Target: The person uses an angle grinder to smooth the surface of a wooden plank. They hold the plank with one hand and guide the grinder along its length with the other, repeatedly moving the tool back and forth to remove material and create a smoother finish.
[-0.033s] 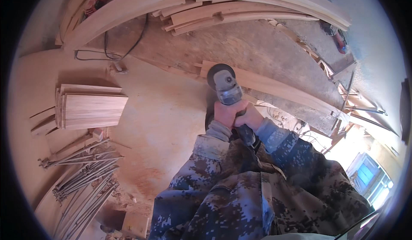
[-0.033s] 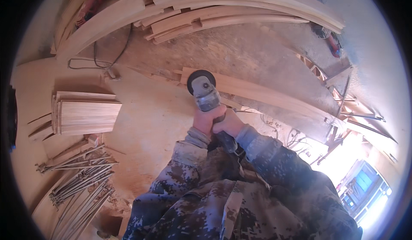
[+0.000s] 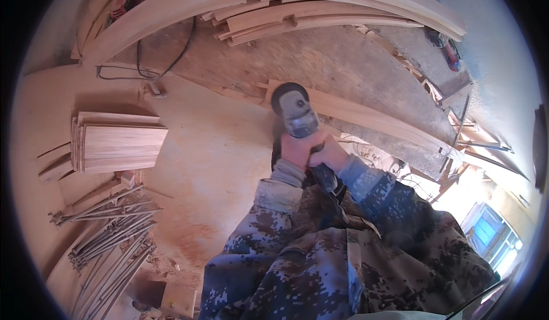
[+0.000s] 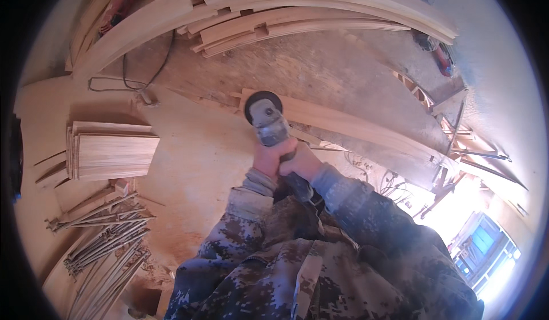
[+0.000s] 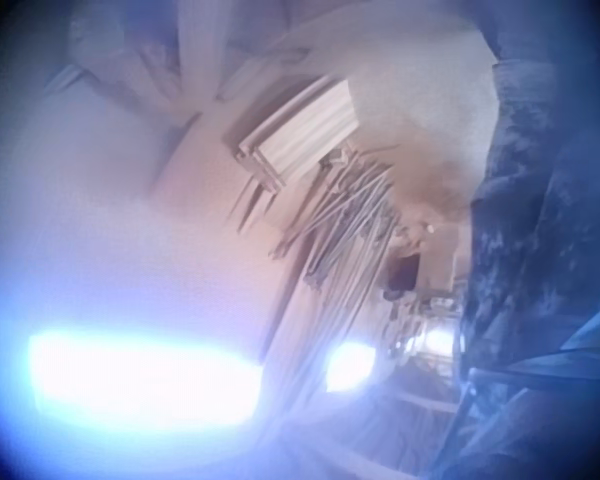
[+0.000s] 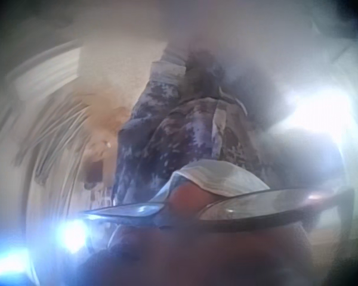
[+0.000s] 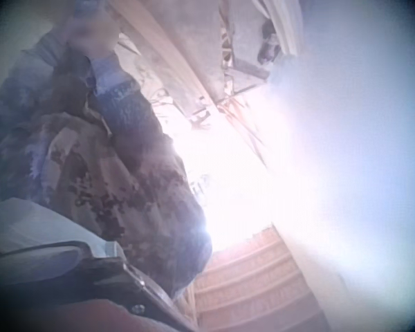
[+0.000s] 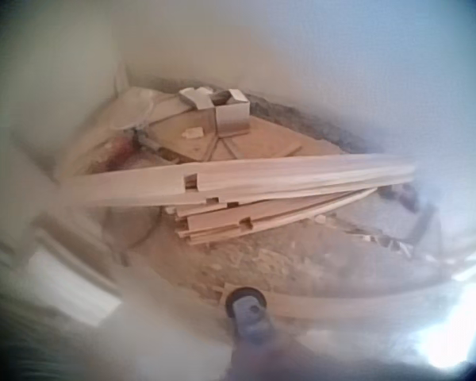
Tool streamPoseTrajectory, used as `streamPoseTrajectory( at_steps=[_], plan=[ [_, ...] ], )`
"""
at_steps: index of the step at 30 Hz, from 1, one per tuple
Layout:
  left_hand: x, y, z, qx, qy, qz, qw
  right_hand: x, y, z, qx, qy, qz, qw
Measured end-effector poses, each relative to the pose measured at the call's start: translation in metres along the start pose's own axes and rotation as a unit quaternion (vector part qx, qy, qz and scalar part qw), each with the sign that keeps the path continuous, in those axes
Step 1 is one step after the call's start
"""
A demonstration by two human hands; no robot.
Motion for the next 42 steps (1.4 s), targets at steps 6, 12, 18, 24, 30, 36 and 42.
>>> streamPoseTrajectory(
  at_steps=[6, 12, 18, 24, 30, 36, 42],
  plan=[
    [-0.020, 0.008, 0.016, 0.039, -0.051, 0.024, 0.998, -0.002, -0.005, 0.019, -0.007, -0.018, -0.002, 1.000],
    [0.025, -0.032, -0.006, 0.046, 0.007, 0.056, 0.997, -0.033, 0.036, -0.021, -0.016, -0.019, 0.014, 1.000],
    [0.067, -0.049, -0.014, 0.069, 0.029, 0.095, 0.993, -0.054, 0.066, -0.049, -0.046, -0.010, 0.037, 0.998],
    [0.118, -0.100, -0.024, 0.093, 0.029, 0.104, 0.990, -0.082, 0.121, -0.078, -0.120, 0.045, -0.042, 0.991],
    [0.161, -0.131, -0.022, 0.152, 0.069, 0.158, 0.973, -0.120, 0.155, -0.100, -0.168, 0.016, 0.057, 0.984],
    [0.218, -0.215, -0.019, 0.285, 0.136, 0.261, 0.912, -0.161, 0.219, -0.144, -0.205, -0.006, 0.262, 0.943],
    [0.223, -0.203, -0.011, 0.289, 0.127, 0.269, 0.910, -0.154, 0.221, -0.133, -0.208, -0.008, 0.227, 0.951]
  ],
)
Point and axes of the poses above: each hand's wrist, its own z-axis towards the middle knuckle, its own y-axis out of the back of the hand, x = y × z, the point moved 3 cm from there along z, towards the middle knuckle, and after that the axes turned 10 degrees about -y, right-handed, at the moved point
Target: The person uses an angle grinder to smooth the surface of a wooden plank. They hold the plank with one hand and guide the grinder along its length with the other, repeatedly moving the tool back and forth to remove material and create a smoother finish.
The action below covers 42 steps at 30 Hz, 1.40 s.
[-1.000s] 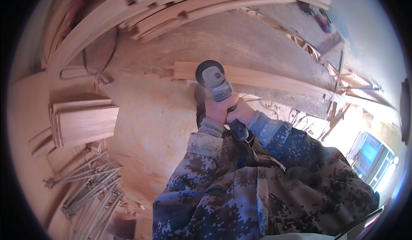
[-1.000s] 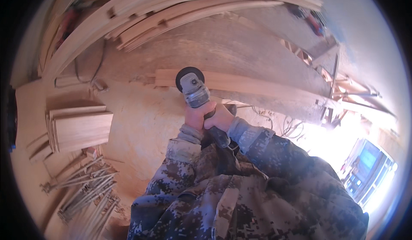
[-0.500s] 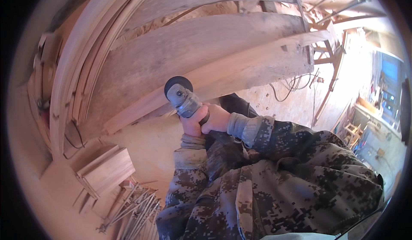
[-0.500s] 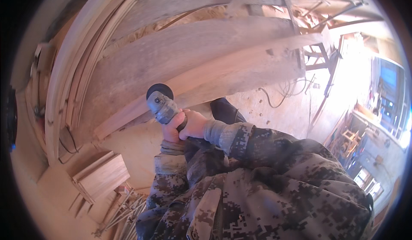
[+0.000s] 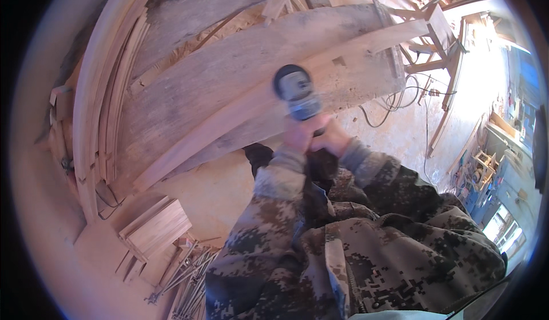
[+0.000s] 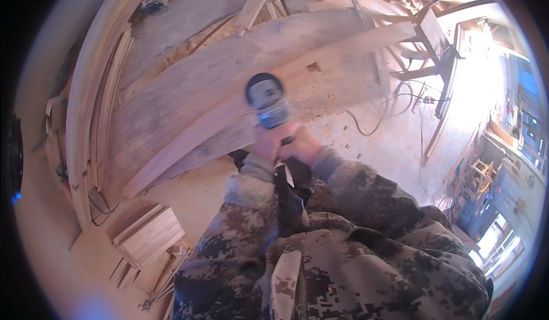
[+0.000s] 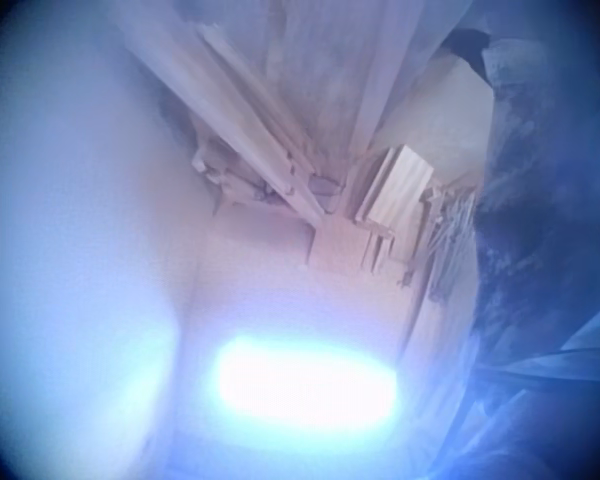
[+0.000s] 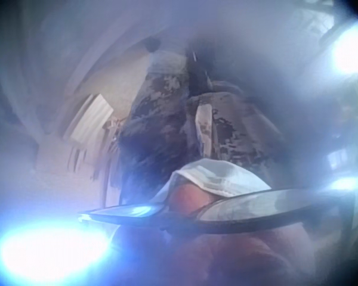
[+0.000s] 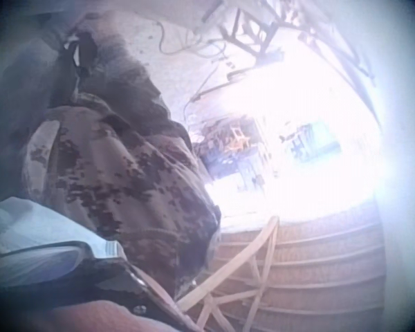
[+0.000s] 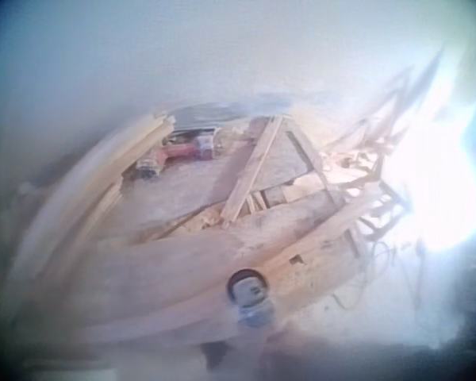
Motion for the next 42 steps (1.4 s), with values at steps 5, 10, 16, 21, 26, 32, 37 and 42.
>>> streamPoseTrajectory(
  at_steps=[5, 10, 16, 21, 26, 32, 37, 42],
  plan=[
    [0.014, 0.055, -0.022, -0.096, 0.013, -0.087, 0.991, 0.007, -0.038, 0.022, 0.016, 0.084, -0.121, 0.989],
    [-0.003, -0.030, 0.011, -0.008, -0.018, -0.072, 0.997, -0.003, 0.031, 0.007, 0.056, -0.012, 0.032, 0.998],
    [-0.006, -0.133, 0.060, 0.060, 0.052, -0.008, 0.997, 0.013, 0.116, -0.031, -0.034, 0.008, 0.159, 0.987],
    [-0.008, -0.093, 0.040, 0.044, 0.025, -0.003, 0.999, 0.012, 0.082, -0.024, -0.024, 0.043, 0.117, 0.992],
    [-0.018, -0.028, 0.006, -0.020, 0.012, -0.064, 0.998, 0.005, 0.021, -0.003, 0.009, 0.045, 0.020, 0.999],
    [-0.032, 0.060, -0.040, -0.090, -0.018, -0.095, 0.991, 0.014, -0.066, 0.015, 0.081, 0.025, -0.056, 0.995],
    [-0.036, 0.144, -0.081, -0.164, -0.080, -0.104, 0.978, 0.015, -0.156, 0.028, 0.147, 0.010, -0.088, 0.985],
    [-0.044, 0.224, -0.115, -0.232, -0.104, -0.175, 0.951, 0.023, -0.253, 0.049, 0.179, 0.003, -0.182, 0.967]
  ],
)
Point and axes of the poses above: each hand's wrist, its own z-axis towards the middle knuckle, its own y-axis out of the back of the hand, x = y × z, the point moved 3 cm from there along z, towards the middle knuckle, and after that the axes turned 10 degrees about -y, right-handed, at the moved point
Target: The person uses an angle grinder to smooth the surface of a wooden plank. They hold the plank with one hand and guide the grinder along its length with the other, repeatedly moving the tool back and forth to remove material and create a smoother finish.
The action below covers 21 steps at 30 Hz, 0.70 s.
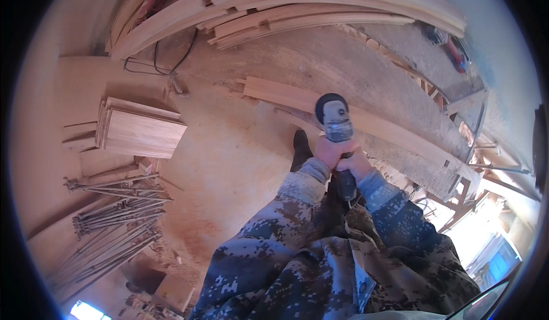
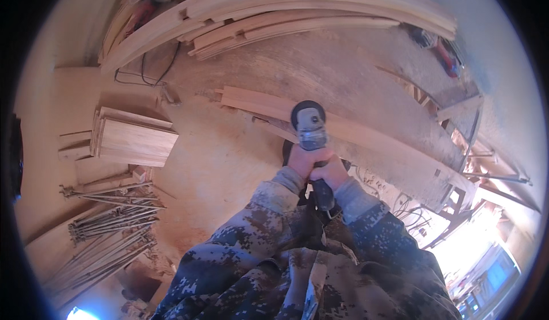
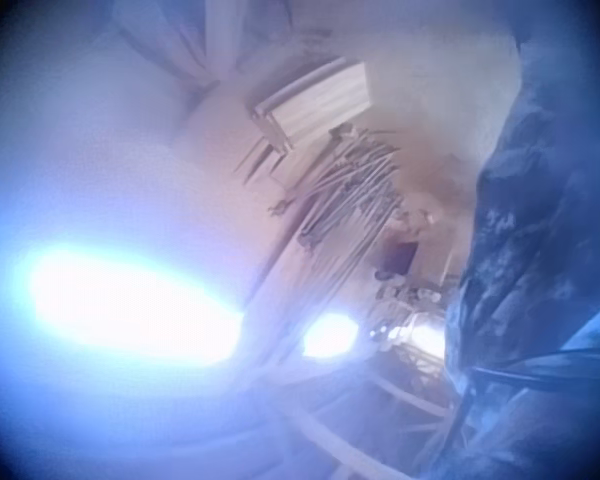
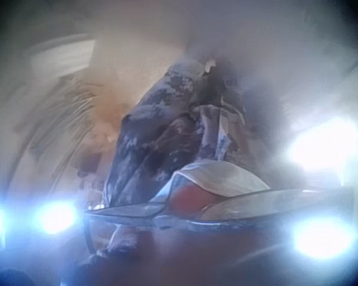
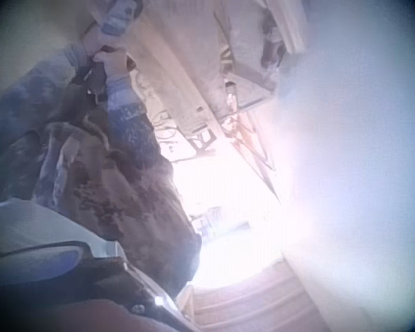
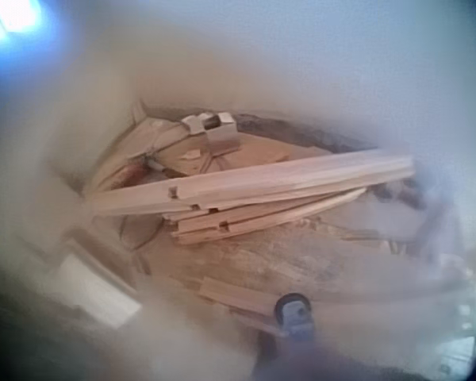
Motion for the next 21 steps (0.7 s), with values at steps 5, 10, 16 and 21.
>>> streamPoseTrajectory(
  at_steps=[5, 10, 16, 21],
  plan=[
    [-0.063, 0.080, -0.001, -0.093, -0.016, -0.108, 0.990, 0.051, -0.088, 0.044, 0.052, -0.003, -0.069, 0.996],
    [-0.116, 0.144, 0.012, -0.131, -0.028, -0.144, 0.981, 0.092, -0.151, 0.082, 0.063, -0.071, -0.101, 0.990],
    [-0.123, 0.130, 0.004, -0.114, -0.041, -0.098, 0.988, 0.089, -0.155, 0.063, 0.052, -0.021, -0.029, 0.998],
    [-0.127, 0.143, 0.010, -0.112, -0.015, -0.131, 0.985, 0.096, -0.161, 0.073, 0.064, -0.031, -0.054, 0.996]
  ],
)
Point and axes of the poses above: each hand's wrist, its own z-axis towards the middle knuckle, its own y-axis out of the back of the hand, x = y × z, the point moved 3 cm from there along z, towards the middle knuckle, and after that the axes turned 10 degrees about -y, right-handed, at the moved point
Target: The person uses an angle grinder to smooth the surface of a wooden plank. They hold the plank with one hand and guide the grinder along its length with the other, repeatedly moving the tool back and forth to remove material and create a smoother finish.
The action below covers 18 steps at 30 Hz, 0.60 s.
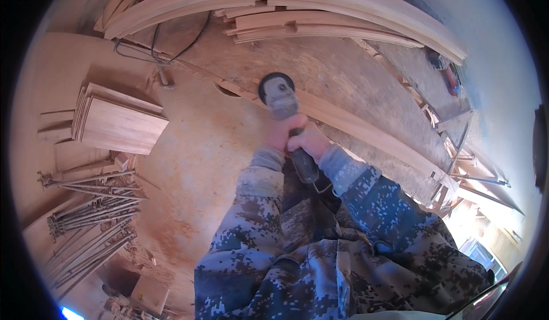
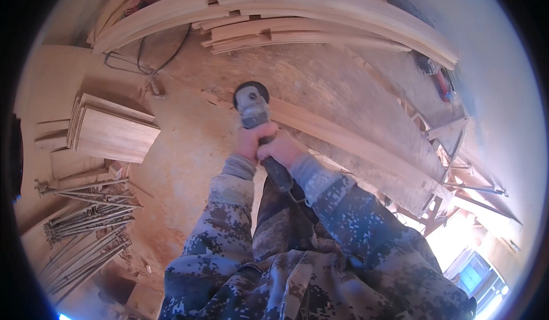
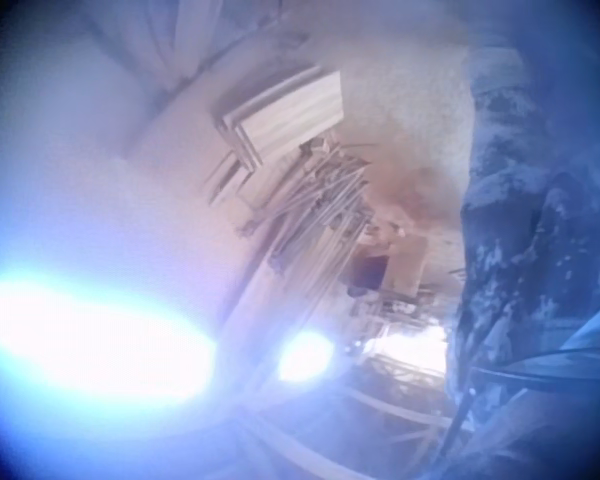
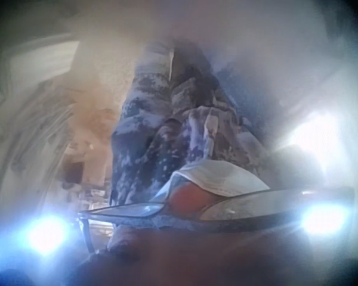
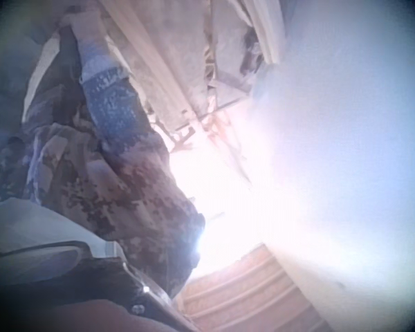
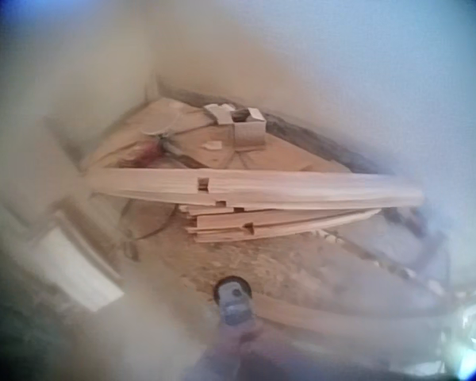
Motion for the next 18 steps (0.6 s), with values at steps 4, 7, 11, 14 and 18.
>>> streamPoseTrajectory(
  at_steps=[4, 7, 11, 14, 18],
  plan=[
    [-0.006, 0.012, 0.010, -0.027, -0.001, 0.037, 0.999, 0.004, -0.005, 0.008, 0.007, -0.017, -0.002, 1.000],
    [0.011, -0.007, -0.006, 0.010, -0.025, 0.039, 0.999, -0.009, 0.006, -0.008, -0.014, -0.013, 0.020, 1.000],
    [0.041, -0.033, -0.026, 0.043, -0.048, 0.051, 0.997, -0.037, 0.040, -0.034, -0.003, -0.004, 0.013, 1.000],
    [0.074, -0.036, -0.025, 0.069, 0.012, 0.049, 0.996, -0.065, 0.060, -0.038, -0.056, 0.010, -0.062, 0.996],
    [0.114, -0.039, -0.028, 0.096, 0.015, 0.094, 0.991, -0.097, 0.083, -0.053, -0.065, 0.073, 0.011, 0.995]
  ],
)
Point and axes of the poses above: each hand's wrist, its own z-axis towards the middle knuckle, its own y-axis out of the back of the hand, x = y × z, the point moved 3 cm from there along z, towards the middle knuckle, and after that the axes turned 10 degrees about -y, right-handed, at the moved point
